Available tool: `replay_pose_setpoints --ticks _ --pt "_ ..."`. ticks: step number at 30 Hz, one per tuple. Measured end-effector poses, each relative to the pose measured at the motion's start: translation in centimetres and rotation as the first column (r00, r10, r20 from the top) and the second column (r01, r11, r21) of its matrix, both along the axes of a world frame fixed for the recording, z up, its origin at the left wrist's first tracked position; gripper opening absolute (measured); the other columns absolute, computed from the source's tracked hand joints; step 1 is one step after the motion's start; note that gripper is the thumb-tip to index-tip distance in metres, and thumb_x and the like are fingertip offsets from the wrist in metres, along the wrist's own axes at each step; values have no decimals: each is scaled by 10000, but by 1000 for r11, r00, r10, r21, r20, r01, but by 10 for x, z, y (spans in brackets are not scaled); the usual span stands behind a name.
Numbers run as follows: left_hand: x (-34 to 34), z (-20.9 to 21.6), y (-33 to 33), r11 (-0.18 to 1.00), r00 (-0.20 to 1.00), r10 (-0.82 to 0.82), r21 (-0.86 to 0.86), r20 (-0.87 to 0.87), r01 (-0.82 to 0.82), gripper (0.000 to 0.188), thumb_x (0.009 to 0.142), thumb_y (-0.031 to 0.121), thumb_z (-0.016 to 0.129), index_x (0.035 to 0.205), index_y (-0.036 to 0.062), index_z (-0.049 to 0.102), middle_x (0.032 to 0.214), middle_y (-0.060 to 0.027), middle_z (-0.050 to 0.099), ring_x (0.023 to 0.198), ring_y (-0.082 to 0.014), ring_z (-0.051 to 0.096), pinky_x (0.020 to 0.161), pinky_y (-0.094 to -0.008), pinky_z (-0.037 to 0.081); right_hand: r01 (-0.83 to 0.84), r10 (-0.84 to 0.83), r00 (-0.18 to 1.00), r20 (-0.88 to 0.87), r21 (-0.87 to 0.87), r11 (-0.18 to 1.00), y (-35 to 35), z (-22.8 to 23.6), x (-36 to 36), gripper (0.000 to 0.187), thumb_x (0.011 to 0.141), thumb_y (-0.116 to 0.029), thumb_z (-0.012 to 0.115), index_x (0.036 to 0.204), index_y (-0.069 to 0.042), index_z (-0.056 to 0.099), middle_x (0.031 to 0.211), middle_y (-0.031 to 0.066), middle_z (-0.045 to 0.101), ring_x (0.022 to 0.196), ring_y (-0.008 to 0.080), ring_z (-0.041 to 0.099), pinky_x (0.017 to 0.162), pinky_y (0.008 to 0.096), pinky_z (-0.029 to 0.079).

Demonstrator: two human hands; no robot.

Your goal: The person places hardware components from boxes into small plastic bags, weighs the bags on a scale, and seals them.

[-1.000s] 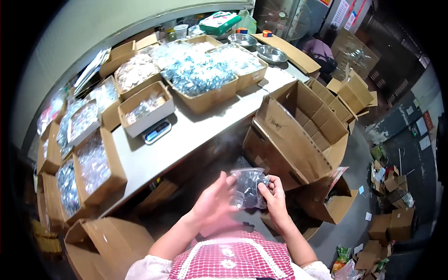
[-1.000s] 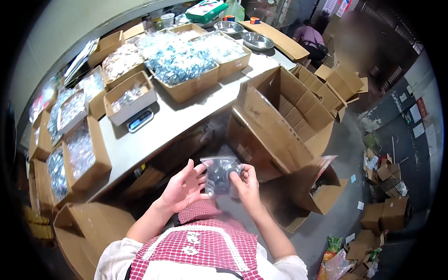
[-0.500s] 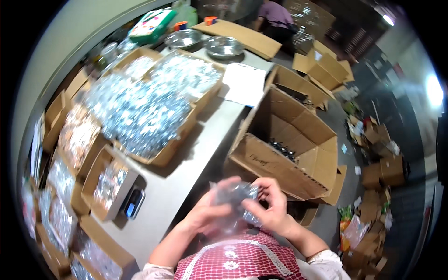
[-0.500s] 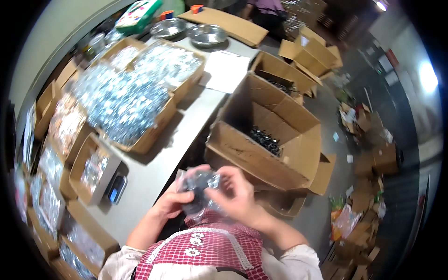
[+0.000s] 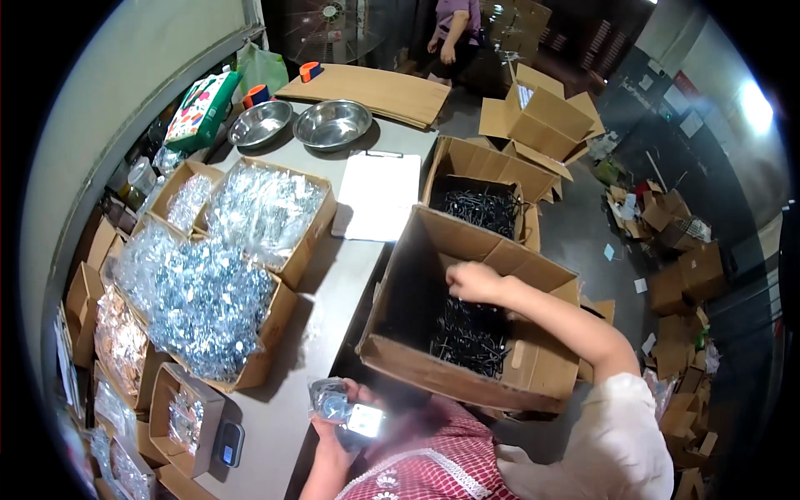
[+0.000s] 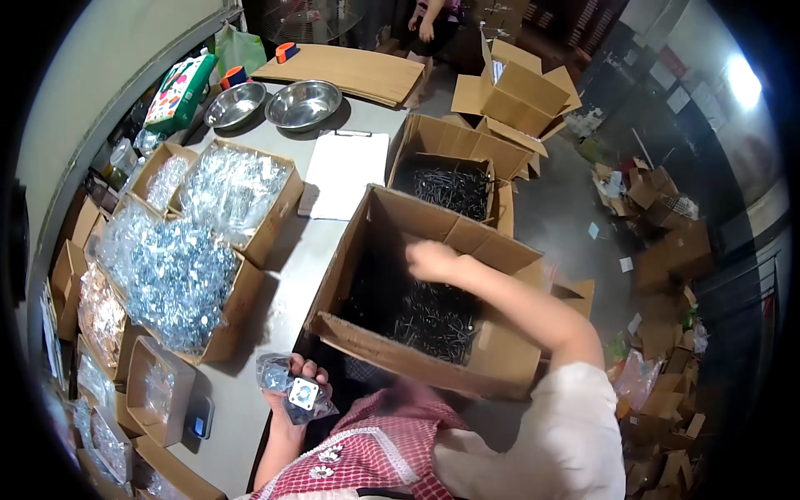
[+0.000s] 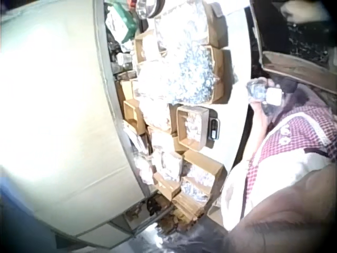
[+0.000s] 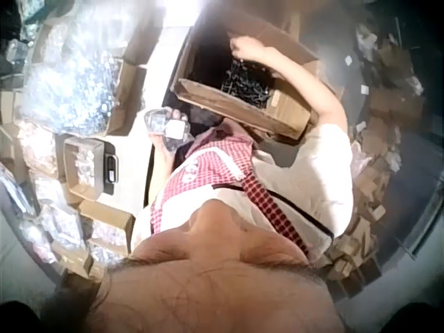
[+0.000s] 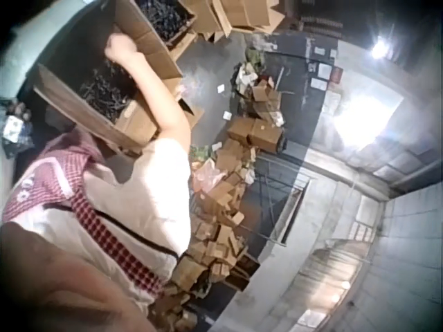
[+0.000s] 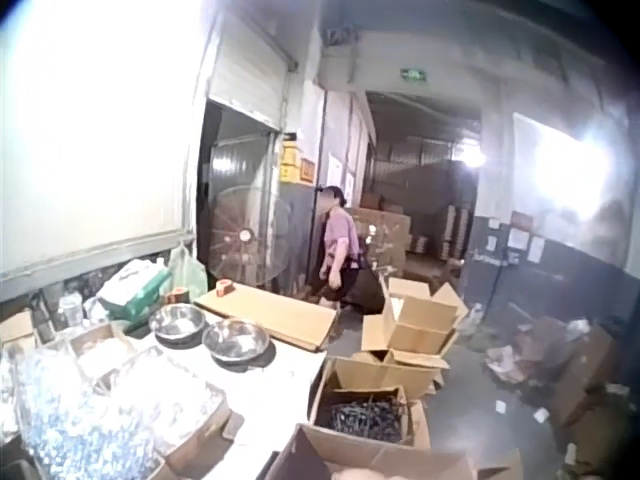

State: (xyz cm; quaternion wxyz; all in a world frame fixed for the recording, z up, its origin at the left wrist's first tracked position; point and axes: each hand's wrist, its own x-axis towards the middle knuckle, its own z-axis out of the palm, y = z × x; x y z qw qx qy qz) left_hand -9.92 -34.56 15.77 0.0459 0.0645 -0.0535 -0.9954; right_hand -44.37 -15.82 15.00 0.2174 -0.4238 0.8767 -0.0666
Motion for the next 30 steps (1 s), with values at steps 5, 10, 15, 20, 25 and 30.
replay_pose_setpoints --ticks 5,10,15,20,25,30 --pt "-8 6 15 977 926 185 -162 330 -137 412 615 296 710 925 92 530 912 -106 587 910 -291 601 802 -402 531 -566 555 824 117 245 787 -21 -121 7 280 694 -196 677 926 -39 674 942 162 680 883 339 670 706 442 562" --pt "-9 5 24 969 850 245 -142 467 -202 427 548 184 634 958 95 556 928 -112 595 911 -307 603 807 -405 540 -462 463 884 -60 38 886 -43 -146 9 237 715 -213 648 902 -80 708 922 132 706 861 332 684 708 440 560" --pt "-6 -7 23 994 980 80 -87 181 -65 416 651 340 746 922 119 519 942 -79 603 846 -238 564 725 -382 504 -545 475 830 293 243 802 -44 -90 15 287 754 -251 656 890 -7 725 889 183 705 858 350 675 752 464 540" --pt "-60 29 24 966 970 -214 -174 -117 192 388 750 468 757 815 172 515 798 0 638 660 -143 459 570 -302 356 -325 351 905 239 -144 935 35 56 17 352 871 -288 619 1115 -36 640 989 172 686 943 343 654 789 442 531" --pt "-117 68 46 893 882 -411 -298 -232 338 444 680 399 836 809 89 546 823 -94 650 637 -198 502 517 -343 366 629 -265 778 570 -711 316 189 143 46 186 970 -184 583 1066 -30 622 896 46 677 806 101 632 739 262 525" --pt "-129 118 129 669 957 40 -719 287 187 628 704 249 750 1207 -18 487 1035 -173 609 899 -285 628 687 -391 580 782 -584 363 726 -578 -233 394 -21 40 111 947 -119 568 1006 -45 627 791 39 659 704 98 612 619 236 493"
